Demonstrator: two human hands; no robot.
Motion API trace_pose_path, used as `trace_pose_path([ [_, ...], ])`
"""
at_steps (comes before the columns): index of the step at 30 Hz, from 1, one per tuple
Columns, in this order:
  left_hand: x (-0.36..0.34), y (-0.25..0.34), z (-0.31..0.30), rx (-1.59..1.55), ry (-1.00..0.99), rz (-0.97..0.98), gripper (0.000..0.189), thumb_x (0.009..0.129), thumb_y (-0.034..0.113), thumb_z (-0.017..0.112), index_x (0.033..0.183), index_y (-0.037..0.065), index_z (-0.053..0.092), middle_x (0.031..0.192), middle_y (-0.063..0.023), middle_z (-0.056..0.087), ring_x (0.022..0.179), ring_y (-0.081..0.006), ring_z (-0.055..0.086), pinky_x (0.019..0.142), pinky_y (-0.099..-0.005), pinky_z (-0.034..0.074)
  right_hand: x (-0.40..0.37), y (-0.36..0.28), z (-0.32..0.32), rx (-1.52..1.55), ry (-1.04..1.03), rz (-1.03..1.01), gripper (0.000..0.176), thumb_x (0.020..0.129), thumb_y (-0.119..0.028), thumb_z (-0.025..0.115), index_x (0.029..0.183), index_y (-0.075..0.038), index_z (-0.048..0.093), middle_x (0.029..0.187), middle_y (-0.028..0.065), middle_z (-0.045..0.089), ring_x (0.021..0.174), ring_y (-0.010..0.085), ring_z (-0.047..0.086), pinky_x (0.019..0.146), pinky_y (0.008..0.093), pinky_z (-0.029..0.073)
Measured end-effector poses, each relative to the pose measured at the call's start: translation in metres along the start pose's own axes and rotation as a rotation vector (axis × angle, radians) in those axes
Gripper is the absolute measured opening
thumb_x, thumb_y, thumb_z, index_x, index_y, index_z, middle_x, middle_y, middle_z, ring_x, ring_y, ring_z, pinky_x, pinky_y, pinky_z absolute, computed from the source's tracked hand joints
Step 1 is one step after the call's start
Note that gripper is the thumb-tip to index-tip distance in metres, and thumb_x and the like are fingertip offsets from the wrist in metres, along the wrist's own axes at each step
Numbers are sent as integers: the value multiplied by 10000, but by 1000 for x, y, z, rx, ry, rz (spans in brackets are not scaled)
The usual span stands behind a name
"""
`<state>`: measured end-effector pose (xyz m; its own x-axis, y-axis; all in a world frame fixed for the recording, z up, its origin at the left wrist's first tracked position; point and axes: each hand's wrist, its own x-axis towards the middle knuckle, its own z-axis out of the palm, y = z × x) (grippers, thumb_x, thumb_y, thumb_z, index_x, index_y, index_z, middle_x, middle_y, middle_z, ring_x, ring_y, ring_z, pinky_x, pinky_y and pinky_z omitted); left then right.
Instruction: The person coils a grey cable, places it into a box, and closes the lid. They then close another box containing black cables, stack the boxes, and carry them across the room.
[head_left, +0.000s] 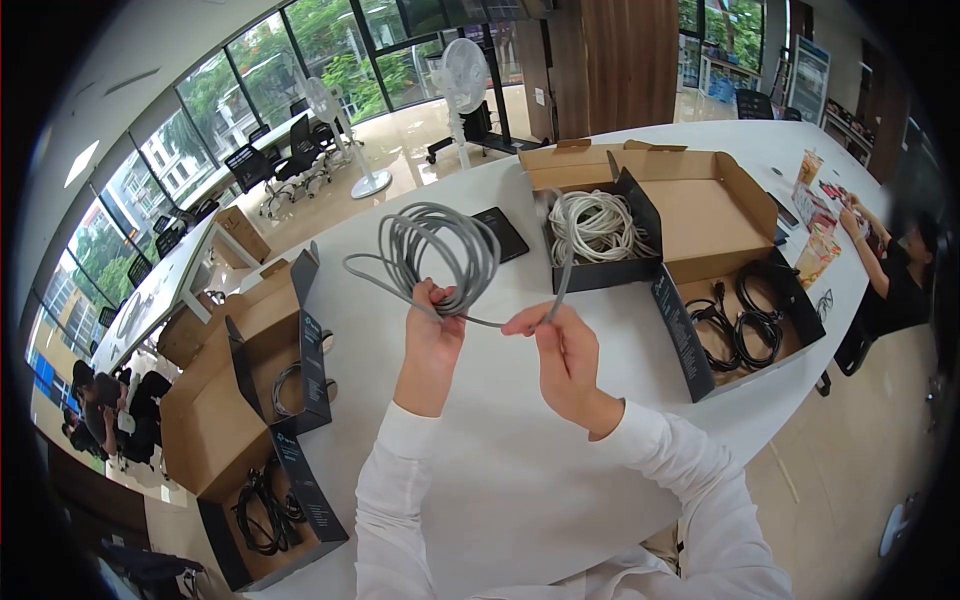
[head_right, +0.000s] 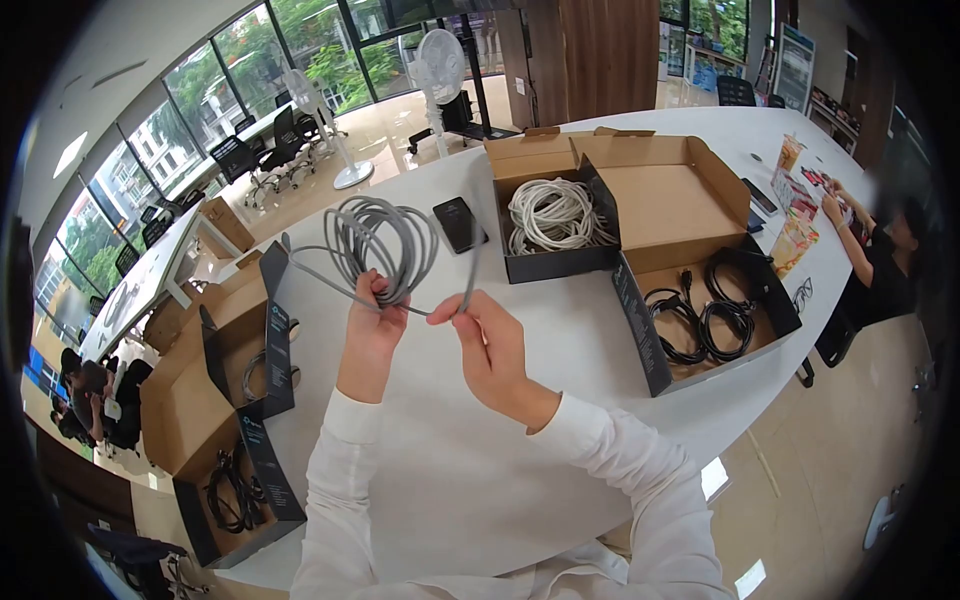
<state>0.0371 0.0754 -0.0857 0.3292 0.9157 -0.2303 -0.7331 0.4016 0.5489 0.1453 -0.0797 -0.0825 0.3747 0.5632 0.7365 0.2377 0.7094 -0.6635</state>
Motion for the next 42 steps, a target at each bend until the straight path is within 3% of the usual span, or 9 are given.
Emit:
trace_pose_path([
  [5,-6,-14,-2,123,-34,-14,247,935,186,614,724,156,489,613,29,498,615,-124,553,625,-300,479,6,-5,-7,-364,-311,-544,192,784,61,642,950,-33,666,902,98,666,758,227,633,637,317,445],
  [8,-7,-24,-1,172,21,-77,248,942,182,593,722,146,483,641,20,503,674,-146,572,656,-311,491,4,-5,3,-395,-374,-684,168,758,25,684,910,-45,674,884,53,666,723,202,621,623,319,427],
  [17,2,-25,-7,169,26,-39,193,945,176,584,779,137,493,649,29,486,675,-145,563,676,-301,493,15,-16,-6,-722,-701,-636,184,737,-81,709,918,-99,676,855,-9,599,795,160,604,696,299,438],
  [23,4,-33,-14,254,-17,-92,159,927,225,619,866,129,508,696,23,490,668,-159,575,619,-296,476,-5,-16,11,-653,-649,-825,214,726,-75,703,931,-126,668,901,-4,575,842,148,587,718,295,447],
  [26,-7,-29,-6,288,-34,-69,163,935,210,609,831,138,507,685,33,494,665,-148,564,642,-291,475,-10,-14,14,-723,-719,-792,232,718,-68,711,940,-124,673,867,-12,578,839,150,599,718,304,459],
  [29,-7,-26,-8,229,-67,-49,182,943,188,594,788,148,506,672,40,498,663,-138,551,670,-292,481,-2,-11,4,-732,-727,-533,204,742,-64,738,932,-113,684,826,-14,617,791,158,619,719,325,472],
  [32,11,-22,-19,174,-75,-19,161,948,207,593,819,149,517,689,41,489,702,-153,565,673,-287,479,7,-10,2,-667,-500,-481,85,801,-88,728,850,-72,661,707,32,595,633,185,583,633,333,453],
  [35,21,-18,-22,97,-26,-1,168,963,213,582,824,148,513,687,42,476,705,-162,557,688,-299,485,9,-15,-2,-596,-417,-187,51,834,-57,725,819,-25,688,672,72,638,548,215,592,568,324,479],
  [42,-22,-11,14,148,-43,209,265,984,188,550,753,133,431,669,16,424,639,-140,509,662,-327,474,17,-2,-10,-249,-214,406,153,872,-96,737,856,56,735,739,101,729,662,118,687,604,241,535],
])
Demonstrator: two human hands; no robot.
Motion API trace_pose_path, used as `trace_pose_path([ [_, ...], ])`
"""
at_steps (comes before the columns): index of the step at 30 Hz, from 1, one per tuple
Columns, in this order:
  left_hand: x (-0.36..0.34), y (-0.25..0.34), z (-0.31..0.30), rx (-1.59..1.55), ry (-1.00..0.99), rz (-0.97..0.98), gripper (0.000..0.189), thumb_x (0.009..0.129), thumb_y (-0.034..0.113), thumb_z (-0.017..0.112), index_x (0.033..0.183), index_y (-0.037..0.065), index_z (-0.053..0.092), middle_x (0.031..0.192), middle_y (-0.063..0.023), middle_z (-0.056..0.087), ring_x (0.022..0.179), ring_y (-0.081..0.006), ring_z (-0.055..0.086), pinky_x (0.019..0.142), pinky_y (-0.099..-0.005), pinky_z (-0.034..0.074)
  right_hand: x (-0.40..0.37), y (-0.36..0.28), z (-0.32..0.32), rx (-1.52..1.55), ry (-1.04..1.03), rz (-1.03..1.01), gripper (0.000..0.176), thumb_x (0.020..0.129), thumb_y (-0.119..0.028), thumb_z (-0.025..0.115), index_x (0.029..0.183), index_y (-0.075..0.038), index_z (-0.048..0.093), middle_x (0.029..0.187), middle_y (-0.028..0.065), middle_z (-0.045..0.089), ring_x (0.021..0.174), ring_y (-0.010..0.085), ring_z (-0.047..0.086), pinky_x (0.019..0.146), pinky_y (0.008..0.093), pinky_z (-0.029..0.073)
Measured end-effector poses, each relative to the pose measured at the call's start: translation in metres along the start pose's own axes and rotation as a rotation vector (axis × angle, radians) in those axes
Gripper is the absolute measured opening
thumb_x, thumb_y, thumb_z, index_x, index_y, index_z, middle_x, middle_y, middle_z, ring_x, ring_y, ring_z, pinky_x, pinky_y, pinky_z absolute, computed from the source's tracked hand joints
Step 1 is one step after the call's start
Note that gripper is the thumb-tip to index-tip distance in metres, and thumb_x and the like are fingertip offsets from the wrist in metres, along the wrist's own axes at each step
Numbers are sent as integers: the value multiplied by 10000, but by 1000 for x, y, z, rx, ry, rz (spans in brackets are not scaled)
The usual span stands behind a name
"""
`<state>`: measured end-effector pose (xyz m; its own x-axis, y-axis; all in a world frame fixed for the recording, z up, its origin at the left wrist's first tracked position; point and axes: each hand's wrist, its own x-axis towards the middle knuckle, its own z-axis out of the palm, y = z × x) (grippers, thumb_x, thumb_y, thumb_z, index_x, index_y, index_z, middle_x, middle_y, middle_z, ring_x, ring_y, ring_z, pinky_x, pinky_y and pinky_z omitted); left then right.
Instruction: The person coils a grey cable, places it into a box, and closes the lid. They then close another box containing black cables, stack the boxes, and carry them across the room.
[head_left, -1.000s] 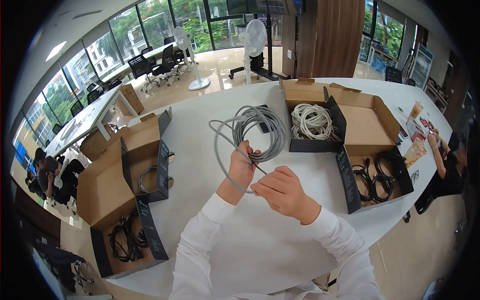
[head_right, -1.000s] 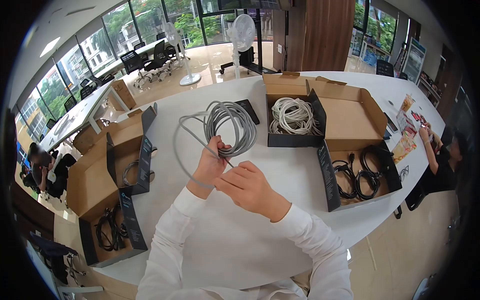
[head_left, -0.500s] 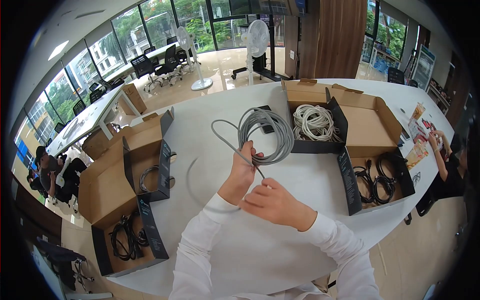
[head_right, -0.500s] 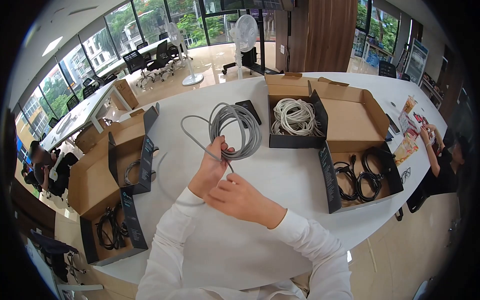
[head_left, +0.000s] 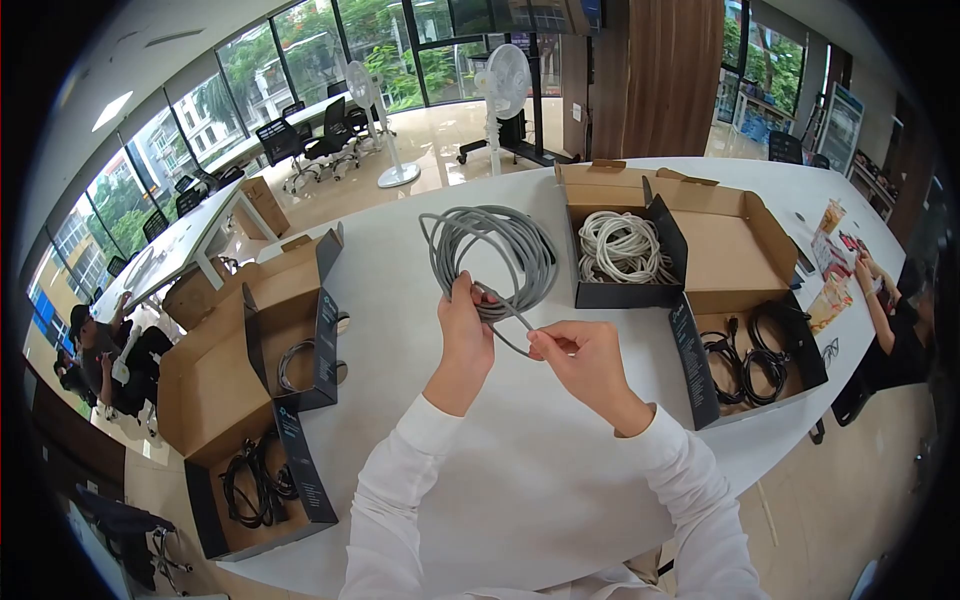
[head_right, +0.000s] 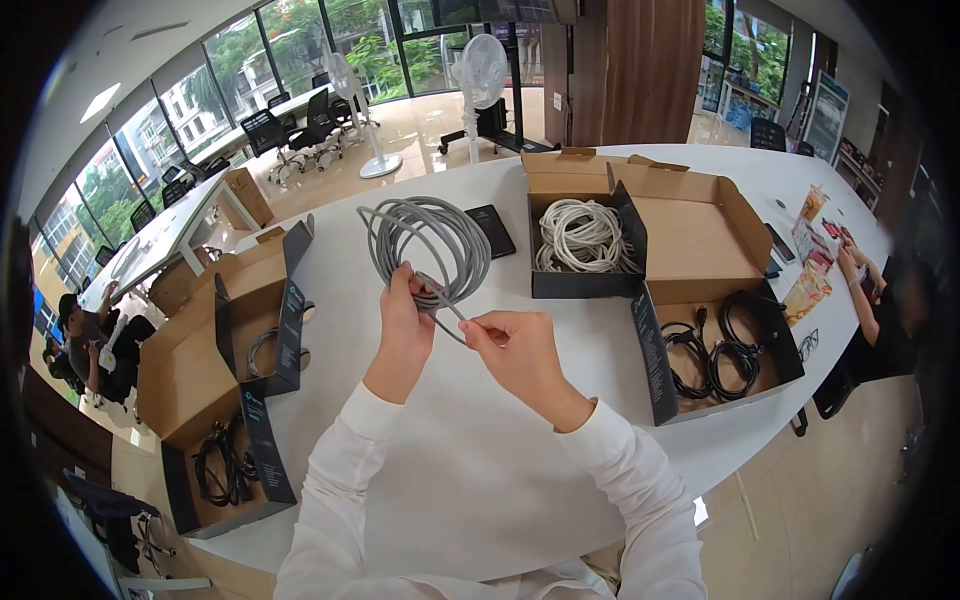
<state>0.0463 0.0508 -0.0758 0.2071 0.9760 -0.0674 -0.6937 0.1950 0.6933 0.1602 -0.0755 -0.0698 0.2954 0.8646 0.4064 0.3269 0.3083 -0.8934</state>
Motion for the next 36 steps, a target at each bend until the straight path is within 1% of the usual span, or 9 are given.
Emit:
trace_pose_path([
  [5,-12,4,9,154,-154,8,311,974,196,590,712,139,433,633,17,401,586,-138,486,663,-335,473,7,8,-10,218,-70,198,241,865,-172,771,838,66,740,722,90,723,646,107,678,595,224,517],
  [11,1,22,3,105,-205,-231,288,921,132,656,710,126,461,599,22,410,558,-107,442,588,-297,426,10,44,-3,315,-98,-141,356,1001,-254,597,859,51,716,814,83,727,717,130,665,626,275,517],
  [14,5,21,-2,58,-210,-351,222,907,95,655,748,105,500,591,34,398,544,-93,411,572,-278,405,14,59,-4,416,-53,-103,380,1012,-247,517,867,37,723,780,79,715,703,135,641,610,290,474],
  [17,-2,22,4,45,-193,-380,96,907,68,643,850,59,566,584,44,368,535,-90,392,547,-253,389,11,81,-8,188,56,-316,390,999,-204,463,770,28,678,671,80,655,615,177,604,620,301,458],
  [22,-11,31,8,-37,-169,-468,46,906,63,616,882,48,581,572,40,404,526,-75,417,519,-240,403,12,96,-13,-121,265,-497,274,970,-144,453,850,13,643,821,107,656,762,198,610,707,303,461],
  [26,-12,31,2,-18,-250,-462,91,931,108,584,858,53,581,570,33,467,522,-80,496,440,-240,397,29,94,-9,-121,353,-398,235,978,-119,482,1156,-20,599,1055,101,651,912,186,607,752,321,477],
  [29,-16,27,5,-29,-200,-487,104,926,101,591,829,63,584,568,34,463,519,-86,489,444,-244,404,28,80,-22,659,-253,204,342,985,-105,525,1324,-62,520,1104,64,633,934,172,603,769,333,484],
  [33,-18,26,9,-14,-168,-478,71,879,53,635,870,13,578,545,41,380,528,-95,429,541,-245,403,24,60,-32,777,-517,345,383,994,-135,542,1371,-71,507,855,7,616,697,108,565,640,271,447],
  [36,-9,34,6,2,-125,-413,106,869,56,653,798,77,577,542,51,386,514,-80,394,535,-240,369,35,60,-48,994,-326,358,311,978,-118,552,1282,-53,544,712,-27,527,550,82,451,557,243,378],
])
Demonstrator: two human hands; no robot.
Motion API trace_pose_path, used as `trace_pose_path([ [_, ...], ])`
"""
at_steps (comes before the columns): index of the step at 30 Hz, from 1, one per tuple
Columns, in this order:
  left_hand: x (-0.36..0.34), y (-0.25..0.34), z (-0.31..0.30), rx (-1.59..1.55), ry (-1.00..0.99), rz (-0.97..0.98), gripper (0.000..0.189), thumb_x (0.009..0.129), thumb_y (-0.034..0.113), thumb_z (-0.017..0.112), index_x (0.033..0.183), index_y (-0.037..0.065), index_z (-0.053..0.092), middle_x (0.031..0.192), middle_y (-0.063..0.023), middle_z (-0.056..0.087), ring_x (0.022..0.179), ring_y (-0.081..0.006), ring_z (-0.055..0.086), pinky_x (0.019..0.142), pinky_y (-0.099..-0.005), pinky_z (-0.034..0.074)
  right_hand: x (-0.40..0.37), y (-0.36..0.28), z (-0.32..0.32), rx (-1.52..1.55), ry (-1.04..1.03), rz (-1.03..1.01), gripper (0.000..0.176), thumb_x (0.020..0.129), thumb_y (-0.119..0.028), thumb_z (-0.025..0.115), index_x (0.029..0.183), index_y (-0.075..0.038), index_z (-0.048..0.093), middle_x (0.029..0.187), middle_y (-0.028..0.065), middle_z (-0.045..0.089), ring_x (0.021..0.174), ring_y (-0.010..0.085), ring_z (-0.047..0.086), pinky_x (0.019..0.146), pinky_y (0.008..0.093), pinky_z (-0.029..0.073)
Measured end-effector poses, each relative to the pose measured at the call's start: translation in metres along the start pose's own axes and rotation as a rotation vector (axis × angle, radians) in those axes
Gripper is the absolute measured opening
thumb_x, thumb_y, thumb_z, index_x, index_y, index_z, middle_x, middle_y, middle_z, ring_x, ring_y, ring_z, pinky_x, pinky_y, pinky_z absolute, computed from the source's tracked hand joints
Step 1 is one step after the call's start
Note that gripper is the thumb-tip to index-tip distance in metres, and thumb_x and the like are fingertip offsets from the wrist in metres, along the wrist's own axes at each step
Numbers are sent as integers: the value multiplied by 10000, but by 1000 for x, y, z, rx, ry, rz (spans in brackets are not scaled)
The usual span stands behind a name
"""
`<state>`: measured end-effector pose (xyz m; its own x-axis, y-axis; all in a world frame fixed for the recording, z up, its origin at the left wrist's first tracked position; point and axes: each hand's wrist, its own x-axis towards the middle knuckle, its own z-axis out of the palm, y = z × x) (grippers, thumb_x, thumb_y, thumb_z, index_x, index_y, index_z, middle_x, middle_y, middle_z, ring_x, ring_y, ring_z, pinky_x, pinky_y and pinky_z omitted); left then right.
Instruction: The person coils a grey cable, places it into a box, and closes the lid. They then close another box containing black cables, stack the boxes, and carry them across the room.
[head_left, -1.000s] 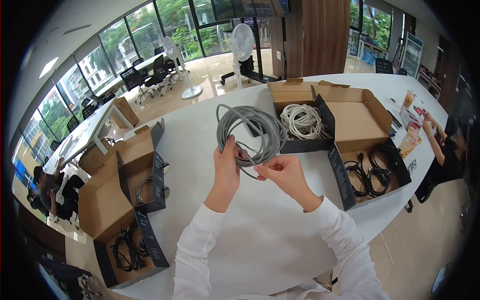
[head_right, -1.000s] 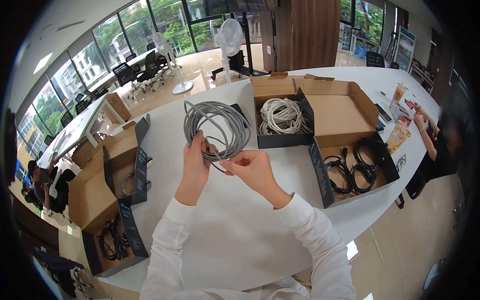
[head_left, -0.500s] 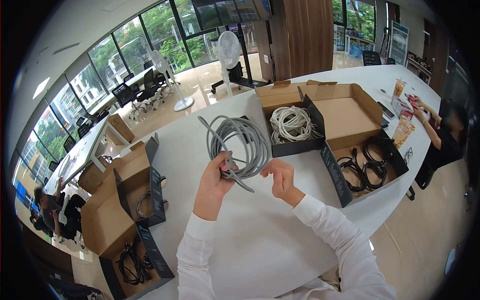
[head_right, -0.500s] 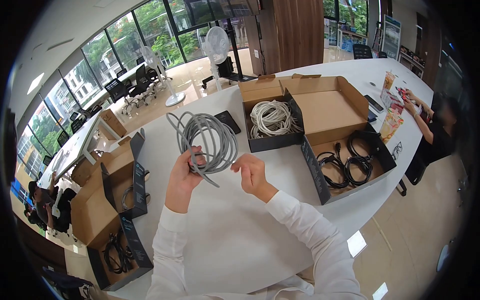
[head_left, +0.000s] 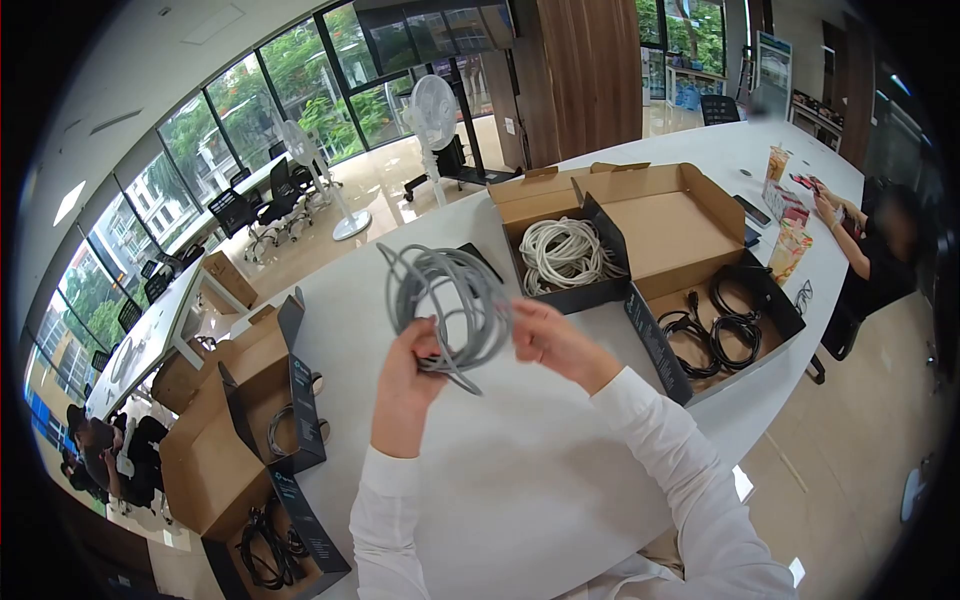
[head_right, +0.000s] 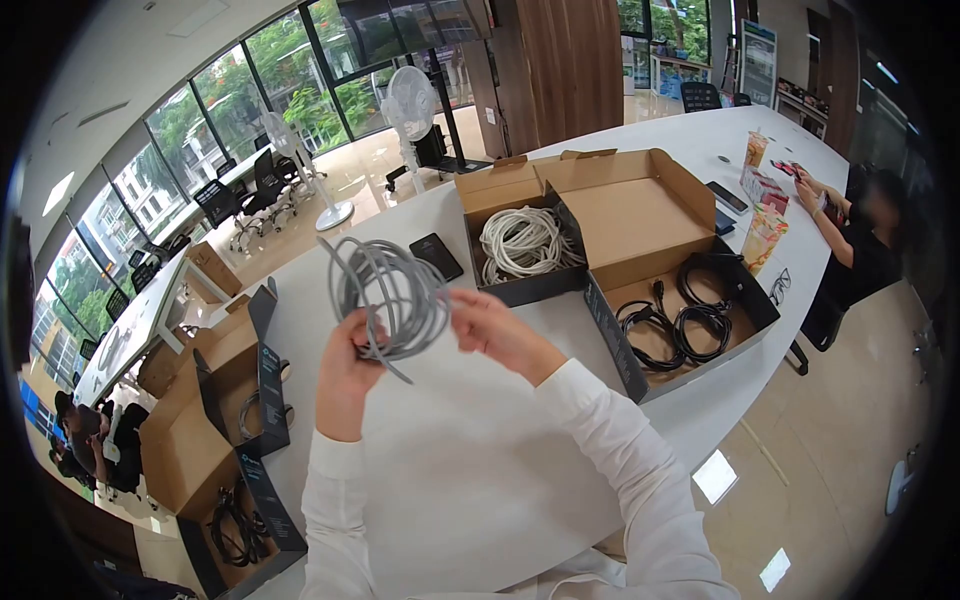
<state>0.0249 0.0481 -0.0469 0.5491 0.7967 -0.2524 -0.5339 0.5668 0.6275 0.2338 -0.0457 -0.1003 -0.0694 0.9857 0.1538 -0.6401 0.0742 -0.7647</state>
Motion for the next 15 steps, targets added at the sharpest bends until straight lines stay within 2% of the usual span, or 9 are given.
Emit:
trace_pose_path([
  [1,3,10,-7,64,-50,43,221,864,60,666,726,125,507,534,61,374,501,-70,381,530,-250,359,-2,-8,-6,56,90,-56,259,971,-106,551,1226,-55,553,697,-31,505,535,79,426,545,241,360],
  [3,11,32,-21,7,-145,54,324,873,67,672,684,161,427,528,69,353,488,-71,380,521,-257,348,-4,-35,-22,161,270,-175,158,958,-83,549,1113,-58,570,667,-38,460,506,72,374,521,238,323],
  [5,7,46,-22,9,-144,98,359,909,74,654,677,168,397,542,74,346,485,-60,389,521,-252,370,-14,-62,-38,221,271,-255,79,946,-63,541,1023,-71,553,663,-37,461,501,68,370,511,237,319],
  [6,5,51,-21,-88,-136,56,337,942,76,630,697,157,413,560,75,356,489,-48,397,531,-243,402,-19,-71,-41,250,269,-297,46,940,-54,538,979,-78,545,661,-37,462,498,66,369,506,237,316],
  [9,-1,49,-14,-126,-162,19,289,954,76,620,739,146,439,570,75,367,487,-37,394,534,-229,418,-36,-96,-12,278,330,-325,35,963,-58,526,959,-91,539,646,-51,440,488,56,377,506,221,319],
  [10,-3,48,-10,-117,-148,34,242,955,76,618,782,142,462,569,79,364,480,-34,388,518,-224,407,-38,-99,-13,318,300,-336,60,962,-59,524,1005,-65,565,654,-49,449,496,57,385,506,219,318],
  [11,-7,44,-4,-152,-111,67,247,964,53,599,769,126,467,581,63,374,464,-41,374,447,-188,353,-41,-100,-12,275,307,-342,81,962,-63,527,1028,-53,573,655,-47,443,505,58,388,507,224,325],
  [13,0,45,-12,-151,-172,39,304,982,74,572,723,145,430,557,66,354,441,-41,368,434,-186,352,-47,-103,1,189,341,-353,132,961,-70,531,1073,-29,588,658,-41,432,524,58,393,508,233,340],
  [15,8,47,-21,-150,-174,40,285,995,86,552,747,154,429,562,84,343,433,-33,339,470,-195,354,-52,-106,4,89,310,-370,233,967,-92,525,1166,11,588,755,6,567,623,75,518,565,228,415],
])
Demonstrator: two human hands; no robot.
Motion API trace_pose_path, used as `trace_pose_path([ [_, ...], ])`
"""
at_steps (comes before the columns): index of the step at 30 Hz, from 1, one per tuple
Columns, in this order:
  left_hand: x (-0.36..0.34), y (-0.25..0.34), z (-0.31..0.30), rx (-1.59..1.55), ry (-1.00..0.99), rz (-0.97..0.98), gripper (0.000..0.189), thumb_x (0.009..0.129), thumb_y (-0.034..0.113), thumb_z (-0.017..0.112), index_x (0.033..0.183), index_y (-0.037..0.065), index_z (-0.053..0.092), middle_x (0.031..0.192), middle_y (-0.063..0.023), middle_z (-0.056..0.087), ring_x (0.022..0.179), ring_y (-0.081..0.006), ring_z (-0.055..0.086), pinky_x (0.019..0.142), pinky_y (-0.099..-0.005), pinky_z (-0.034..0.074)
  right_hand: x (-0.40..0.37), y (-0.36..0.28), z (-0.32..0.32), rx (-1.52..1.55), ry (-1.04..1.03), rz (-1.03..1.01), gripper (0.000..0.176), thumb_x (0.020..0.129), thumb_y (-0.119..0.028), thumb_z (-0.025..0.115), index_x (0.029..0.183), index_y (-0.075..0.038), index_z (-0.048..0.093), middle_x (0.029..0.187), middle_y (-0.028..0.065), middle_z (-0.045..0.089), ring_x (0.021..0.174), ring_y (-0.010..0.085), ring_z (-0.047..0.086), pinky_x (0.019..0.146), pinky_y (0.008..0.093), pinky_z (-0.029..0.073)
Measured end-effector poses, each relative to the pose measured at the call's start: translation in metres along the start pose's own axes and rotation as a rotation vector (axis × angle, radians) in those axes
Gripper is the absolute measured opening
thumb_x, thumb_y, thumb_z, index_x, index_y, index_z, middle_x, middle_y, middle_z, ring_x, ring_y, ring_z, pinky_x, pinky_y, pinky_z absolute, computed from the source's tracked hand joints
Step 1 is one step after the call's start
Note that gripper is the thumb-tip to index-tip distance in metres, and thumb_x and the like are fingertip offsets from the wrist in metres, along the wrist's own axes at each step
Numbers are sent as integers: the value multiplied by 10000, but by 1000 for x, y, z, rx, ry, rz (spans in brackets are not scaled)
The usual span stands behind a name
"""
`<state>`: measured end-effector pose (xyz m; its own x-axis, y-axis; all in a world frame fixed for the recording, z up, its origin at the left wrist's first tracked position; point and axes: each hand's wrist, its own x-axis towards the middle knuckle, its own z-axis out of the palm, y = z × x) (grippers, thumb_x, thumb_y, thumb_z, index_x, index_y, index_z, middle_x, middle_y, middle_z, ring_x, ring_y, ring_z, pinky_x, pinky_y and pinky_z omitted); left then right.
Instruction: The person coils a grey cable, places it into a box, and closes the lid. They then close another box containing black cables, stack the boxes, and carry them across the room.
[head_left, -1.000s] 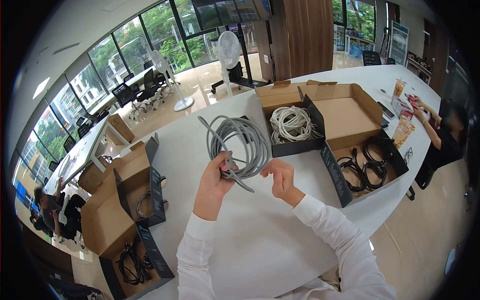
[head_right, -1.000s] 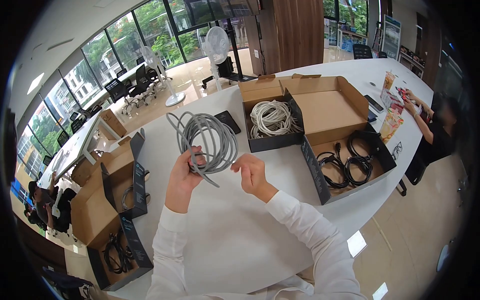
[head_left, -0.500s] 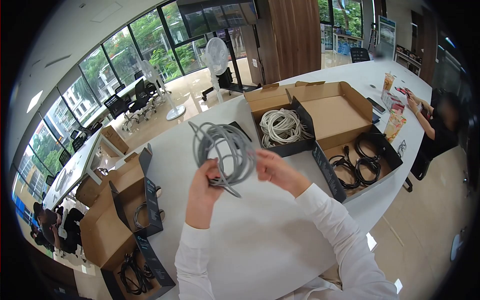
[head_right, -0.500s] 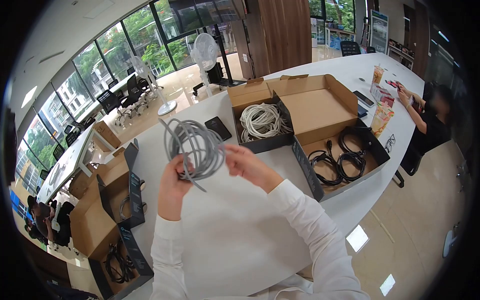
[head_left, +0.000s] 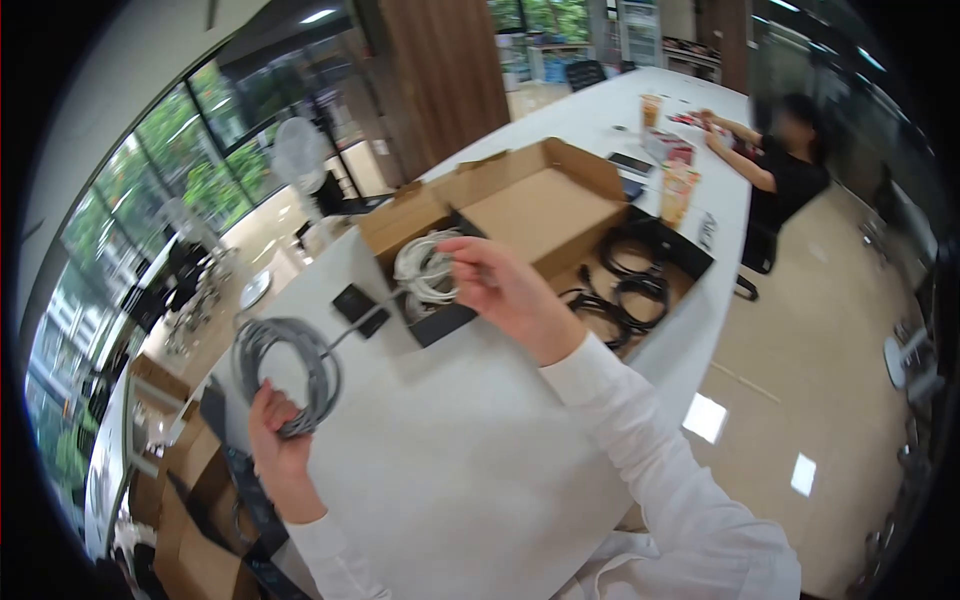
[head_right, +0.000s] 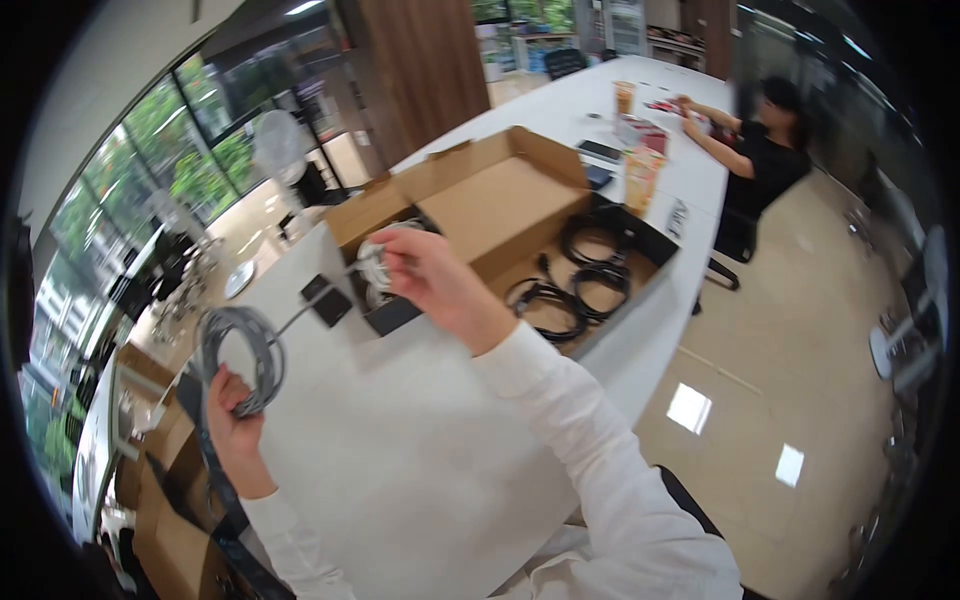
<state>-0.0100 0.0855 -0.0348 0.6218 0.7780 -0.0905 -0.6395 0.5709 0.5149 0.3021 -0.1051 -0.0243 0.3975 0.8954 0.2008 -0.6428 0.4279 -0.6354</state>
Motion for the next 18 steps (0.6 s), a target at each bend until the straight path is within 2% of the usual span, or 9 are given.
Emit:
trace_pose_path([
  [2,-1,-1,0,61,1,43,313,998,84,550,737,155,393,567,71,313,461,-36,339,481,-199,336,-15,-9,25,-177,25,-144,317,1001,-174,441,1212,22,573,998,105,686,857,150,656,721,249,493],
  [5,0,-5,1,80,-40,37,316,999,86,548,737,152,385,573,67,297,467,-39,324,476,-214,326,-19,-14,28,-87,-162,-220,437,1022,-253,331,1272,33,547,1219,196,657,1092,234,658,884,292,496],
  [8,-14,-18,14,161,-39,39,243,993,78,548,780,136,445,575,66,295,469,-38,320,474,-218,325,-24,-15,32,-246,-215,-431,512,1027,-303,258,1304,29,531,1235,219,644,1155,264,634,951,324,476],
  [9,-17,-23,18,195,-45,24,211,989,76,550,803,132,468,576,67,293,470,-36,322,475,-219,326,-25,-17,35,-209,-247,-494,444,1019,-214,302,1319,27,524,1179,182,671,1084,250,666,889,319,471],
  [12,-21,-38,21,390,-53,24,97,946,64,584,890,124,533,577,78,320,446,-28,328,442,-223,325,-32,-22,41,-367,-271,-667,391,1002,-102,370,1341,34,507,1175,172,674,1056,260,676,852,312,486],
  [15,-34,-52,33,556,-65,27,88,908,61,608,898,125,548,567,76,357,412,-33,327,406,-232,325,-43,-18,52,-458,-234,-815,338,931,9,526,1259,7,605,1061,137,713,957,218,692,781,303,495],
  [18,-36,-61,33,729,-52,110,84,901,58,613,896,114,551,568,55,374,407,-51,309,401,-246,328,-59,-28,51,-907,-307,-941,226,917,-51,616,1119,4,699,983,131,725,763,204,681,724,301,503],
])
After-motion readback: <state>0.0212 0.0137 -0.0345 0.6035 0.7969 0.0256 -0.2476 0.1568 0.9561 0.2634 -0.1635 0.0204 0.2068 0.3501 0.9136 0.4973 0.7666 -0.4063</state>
